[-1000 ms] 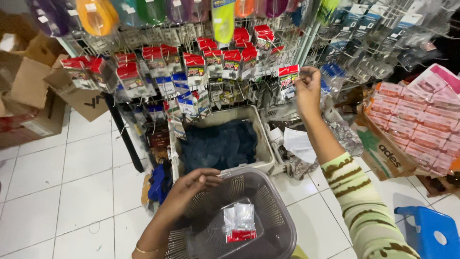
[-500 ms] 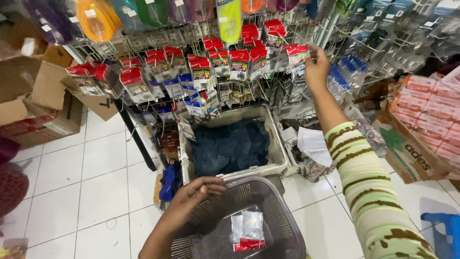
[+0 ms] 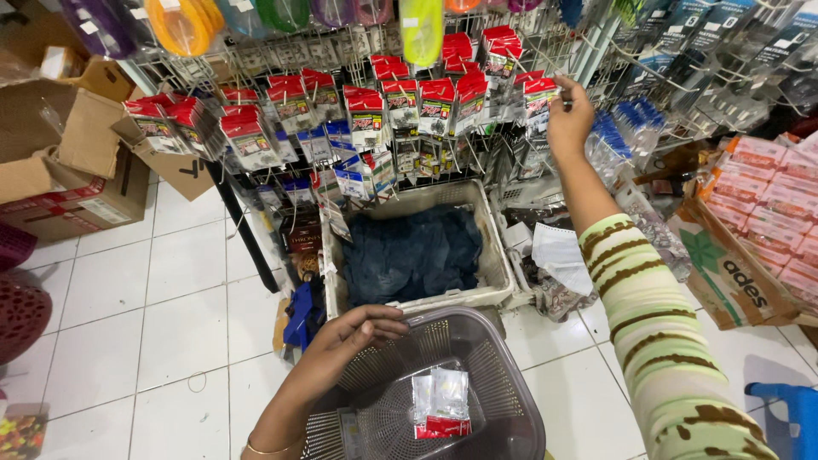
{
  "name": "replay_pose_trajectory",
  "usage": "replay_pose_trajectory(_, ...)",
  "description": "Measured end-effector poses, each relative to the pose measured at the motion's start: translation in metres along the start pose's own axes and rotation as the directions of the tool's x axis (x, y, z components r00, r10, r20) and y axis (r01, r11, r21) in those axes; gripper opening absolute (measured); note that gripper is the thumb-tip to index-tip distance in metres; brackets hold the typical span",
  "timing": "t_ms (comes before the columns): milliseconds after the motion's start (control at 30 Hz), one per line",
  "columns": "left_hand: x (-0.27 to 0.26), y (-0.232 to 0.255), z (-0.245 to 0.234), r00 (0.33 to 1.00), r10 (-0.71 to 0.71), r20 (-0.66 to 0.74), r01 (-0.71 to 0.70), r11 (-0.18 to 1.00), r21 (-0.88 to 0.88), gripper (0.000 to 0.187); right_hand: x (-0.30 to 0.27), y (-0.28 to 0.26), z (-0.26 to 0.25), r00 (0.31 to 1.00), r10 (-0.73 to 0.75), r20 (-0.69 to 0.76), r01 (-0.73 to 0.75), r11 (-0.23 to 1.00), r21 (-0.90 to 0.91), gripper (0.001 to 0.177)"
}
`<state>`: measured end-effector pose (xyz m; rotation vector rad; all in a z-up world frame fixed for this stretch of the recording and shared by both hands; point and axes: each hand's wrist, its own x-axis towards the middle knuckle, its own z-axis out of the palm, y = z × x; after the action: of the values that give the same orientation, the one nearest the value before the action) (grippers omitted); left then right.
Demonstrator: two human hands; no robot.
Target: The person sits on the floor in a store aisle and organizes small packaged items. They pick up packages from a grey basket, examine them, and place them onto a hanging display rack. The person repeats this process, moving items between the basket and the rack.
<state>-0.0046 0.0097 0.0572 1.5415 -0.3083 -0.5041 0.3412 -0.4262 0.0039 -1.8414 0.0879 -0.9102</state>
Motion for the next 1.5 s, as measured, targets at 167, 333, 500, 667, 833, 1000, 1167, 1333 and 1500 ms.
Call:
replay_pose_trajectory(167,-0.001,-0.003,0.001,0.999,0.048,-0.001,-0.048,0.999,-0.026,0.051,-0.006,-0.038,-0.009,0.999,0.041,0.018,-0.041,0.999,-0.009,0.042)
replay_pose_trajectory(333,0.000,-0.006,0.001,0.998,0.059,0.000,-0.059,0.997,-0.046,0.051,-0.007,-0.041,-0.011,0.998,0.052,0.041,-0.051,0.998,-0.039,0.042)
replay_pose_trajectory(500,-0.003,0.001,0.003,1.000,0.000,-0.027,0.000,1.000,-0.021,0.050,-0.010,-0.040,-0.015,0.990,0.132,0.040,-0.131,0.991,-0.037,0.040)
replay_pose_trajectory(667,-0.002,-0.002,0.002,1.000,0.016,-0.018,-0.017,0.999,-0.040,0.050,-0.008,-0.048,-0.015,0.990,0.136,0.041,-0.135,0.991,-0.023,0.039)
replay_pose_trajectory(833,-0.001,-0.001,0.002,1.000,-0.004,-0.026,0.003,0.999,-0.038,0.050,-0.010,-0.064,-0.015,0.982,0.173,0.072,-0.169,0.984,-0.060,0.040)
replay_pose_trajectory(1000,-0.002,-0.002,0.002,1.000,0.001,-0.018,-0.002,0.998,-0.055,0.053,-0.007,-0.045,-0.013,0.989,0.148,0.029,-0.147,0.989,-0.026,0.042)
replay_pose_trajectory(1167,-0.001,-0.002,0.002,1.000,-0.003,-0.015,0.003,0.999,-0.047,0.054,-0.009,-0.045,-0.013,0.991,0.132,0.034,-0.130,0.990,-0.053,0.038)
replay_pose_trajectory(1333,0.000,-0.002,0.002,1.000,-0.017,-0.025,0.016,0.999,-0.034,0.052,-0.002,-0.043,-0.002,0.994,0.106,0.038,-0.098,0.980,-0.173,0.038)
replay_pose_trajectory(1500,0.002,-0.002,0.003,0.999,-0.042,-0.026,0.040,0.997,-0.067,0.051,0.025,-0.016,0.028,0.969,0.233,0.082,-0.190,0.915,-0.355,0.041)
